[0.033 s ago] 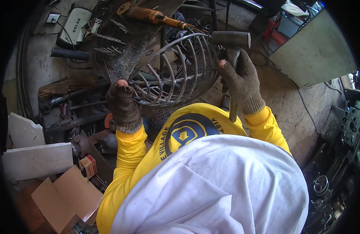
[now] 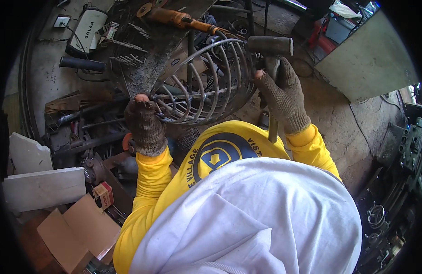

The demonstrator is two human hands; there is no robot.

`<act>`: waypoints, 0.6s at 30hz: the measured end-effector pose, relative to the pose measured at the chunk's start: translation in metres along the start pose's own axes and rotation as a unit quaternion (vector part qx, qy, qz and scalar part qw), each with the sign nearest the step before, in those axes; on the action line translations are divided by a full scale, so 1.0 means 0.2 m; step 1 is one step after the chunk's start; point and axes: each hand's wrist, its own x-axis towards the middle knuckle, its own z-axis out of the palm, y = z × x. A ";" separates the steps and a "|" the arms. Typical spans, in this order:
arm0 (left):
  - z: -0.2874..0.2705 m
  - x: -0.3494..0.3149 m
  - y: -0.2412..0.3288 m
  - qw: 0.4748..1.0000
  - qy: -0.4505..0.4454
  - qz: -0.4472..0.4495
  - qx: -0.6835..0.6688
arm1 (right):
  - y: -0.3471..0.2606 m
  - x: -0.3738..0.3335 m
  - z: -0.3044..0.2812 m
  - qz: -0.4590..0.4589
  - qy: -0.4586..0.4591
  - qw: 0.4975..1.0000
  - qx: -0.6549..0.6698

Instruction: The person uses a hammer to strike and shape a circular metal frame on a cluttered workbench, turning the frame over by hand to work on different sections.

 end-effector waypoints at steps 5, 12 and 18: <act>0.08 -0.05 -0.08 0.993 0.075 0.081 0.033 | -0.02 0.00 0.01 0.027 -0.012 1.000 0.009; 0.09 -0.01 0.03 0.946 -0.044 -0.262 -0.188 | -0.02 -0.06 0.03 -0.049 -0.041 0.998 0.006; 0.07 0.02 0.08 0.940 -0.034 -0.275 -0.200 | -0.10 -0.11 0.09 -0.148 -0.126 0.975 -0.104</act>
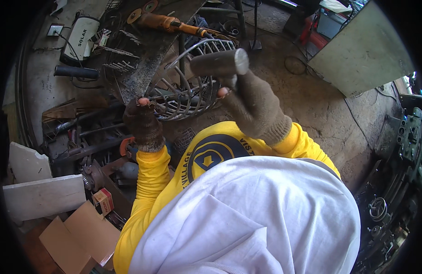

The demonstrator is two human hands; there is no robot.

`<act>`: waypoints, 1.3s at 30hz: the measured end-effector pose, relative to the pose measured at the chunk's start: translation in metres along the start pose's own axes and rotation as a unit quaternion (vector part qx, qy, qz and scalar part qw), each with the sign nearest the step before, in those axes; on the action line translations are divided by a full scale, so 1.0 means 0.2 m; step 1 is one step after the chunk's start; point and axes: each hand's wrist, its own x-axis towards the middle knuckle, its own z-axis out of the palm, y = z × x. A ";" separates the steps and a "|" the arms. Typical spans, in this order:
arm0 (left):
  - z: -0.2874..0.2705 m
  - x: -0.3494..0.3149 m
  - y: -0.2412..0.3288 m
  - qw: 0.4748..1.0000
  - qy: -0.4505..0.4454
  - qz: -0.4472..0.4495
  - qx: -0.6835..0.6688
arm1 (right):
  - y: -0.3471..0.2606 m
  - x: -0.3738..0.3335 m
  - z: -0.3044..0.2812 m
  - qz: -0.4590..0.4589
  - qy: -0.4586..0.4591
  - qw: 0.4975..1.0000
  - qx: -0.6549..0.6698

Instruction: The person uses a hammer to strike and shape a circular metal frame on a cluttered workbench, turning the frame over by hand to work on different sections.

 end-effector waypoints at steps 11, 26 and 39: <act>-0.02 -0.03 -0.03 0.999 -0.008 0.020 0.025 | -0.05 0.03 0.04 0.021 -0.068 0.997 -0.022; 0.02 0.12 -0.19 0.894 -0.121 -0.288 -0.321 | 0.22 0.18 -0.01 0.178 0.081 0.974 0.112; 0.05 0.20 -0.35 0.895 -0.183 -0.288 -0.285 | 0.69 0.17 -0.05 0.328 0.022 0.906 0.266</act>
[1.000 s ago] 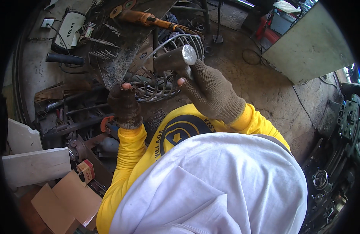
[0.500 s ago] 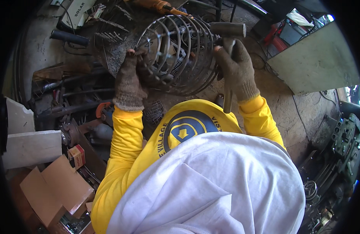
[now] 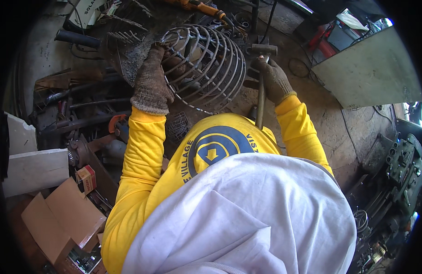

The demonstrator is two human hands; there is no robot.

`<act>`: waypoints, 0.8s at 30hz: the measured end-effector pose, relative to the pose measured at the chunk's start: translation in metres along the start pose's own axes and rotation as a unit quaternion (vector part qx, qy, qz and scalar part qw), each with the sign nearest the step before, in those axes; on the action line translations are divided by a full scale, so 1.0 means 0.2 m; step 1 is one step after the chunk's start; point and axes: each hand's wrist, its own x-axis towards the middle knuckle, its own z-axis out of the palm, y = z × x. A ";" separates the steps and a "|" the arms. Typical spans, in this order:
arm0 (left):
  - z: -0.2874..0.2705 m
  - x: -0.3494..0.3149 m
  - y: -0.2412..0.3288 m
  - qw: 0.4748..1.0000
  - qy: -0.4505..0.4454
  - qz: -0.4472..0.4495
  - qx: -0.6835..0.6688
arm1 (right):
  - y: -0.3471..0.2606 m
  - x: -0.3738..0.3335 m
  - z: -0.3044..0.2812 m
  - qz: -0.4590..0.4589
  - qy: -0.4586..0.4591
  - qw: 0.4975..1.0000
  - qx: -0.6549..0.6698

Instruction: The person uses a hammer to strike and shape a circular metal frame on a cluttered workbench, turning the frame over by hand to work on different sections.

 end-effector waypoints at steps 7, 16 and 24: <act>0.24 -0.16 0.14 0.985 0.051 -0.089 -0.139 | 0.06 0.15 -0.07 -0.111 -0.088 0.979 -0.144; 0.10 -0.18 0.00 0.796 -0.066 0.429 0.422 | -0.08 0.05 0.16 -0.082 0.066 0.993 0.052; 0.25 -0.32 -0.03 0.674 0.068 0.528 0.512 | -0.11 -0.04 0.17 -0.372 0.201 0.905 -0.039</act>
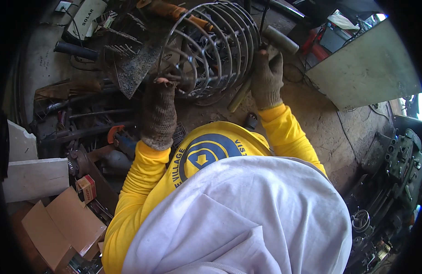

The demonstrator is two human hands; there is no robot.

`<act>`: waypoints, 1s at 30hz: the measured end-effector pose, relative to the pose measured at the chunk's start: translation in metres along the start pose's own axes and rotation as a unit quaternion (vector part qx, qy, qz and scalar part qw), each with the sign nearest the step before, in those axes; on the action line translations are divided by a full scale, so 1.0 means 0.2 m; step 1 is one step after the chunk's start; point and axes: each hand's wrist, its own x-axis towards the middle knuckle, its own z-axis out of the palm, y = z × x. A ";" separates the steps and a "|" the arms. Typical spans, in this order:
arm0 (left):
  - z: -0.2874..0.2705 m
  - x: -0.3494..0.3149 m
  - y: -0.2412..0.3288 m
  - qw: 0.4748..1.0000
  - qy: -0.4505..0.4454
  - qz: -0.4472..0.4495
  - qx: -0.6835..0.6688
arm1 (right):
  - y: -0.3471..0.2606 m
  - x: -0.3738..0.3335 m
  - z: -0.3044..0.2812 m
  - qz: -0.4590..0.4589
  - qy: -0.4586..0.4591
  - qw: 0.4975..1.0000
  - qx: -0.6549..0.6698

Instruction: The person uses a hammer to strike and shape a circular metal frame on a cluttered workbench, turning the frame over by hand to work on different sections.

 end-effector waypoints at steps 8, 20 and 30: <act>0.08 -0.06 0.02 0.961 0.010 -0.131 0.243 | -0.03 -0.13 -0.01 -0.091 -0.007 0.991 0.098; -0.10 0.00 -0.04 0.866 -0.125 -0.255 -0.412 | -0.15 -0.12 -0.18 -0.104 -0.130 0.974 0.155; -0.12 0.11 0.16 0.882 -0.074 -0.304 -0.353 | -0.15 -0.21 -0.24 -0.153 -0.197 0.967 -0.043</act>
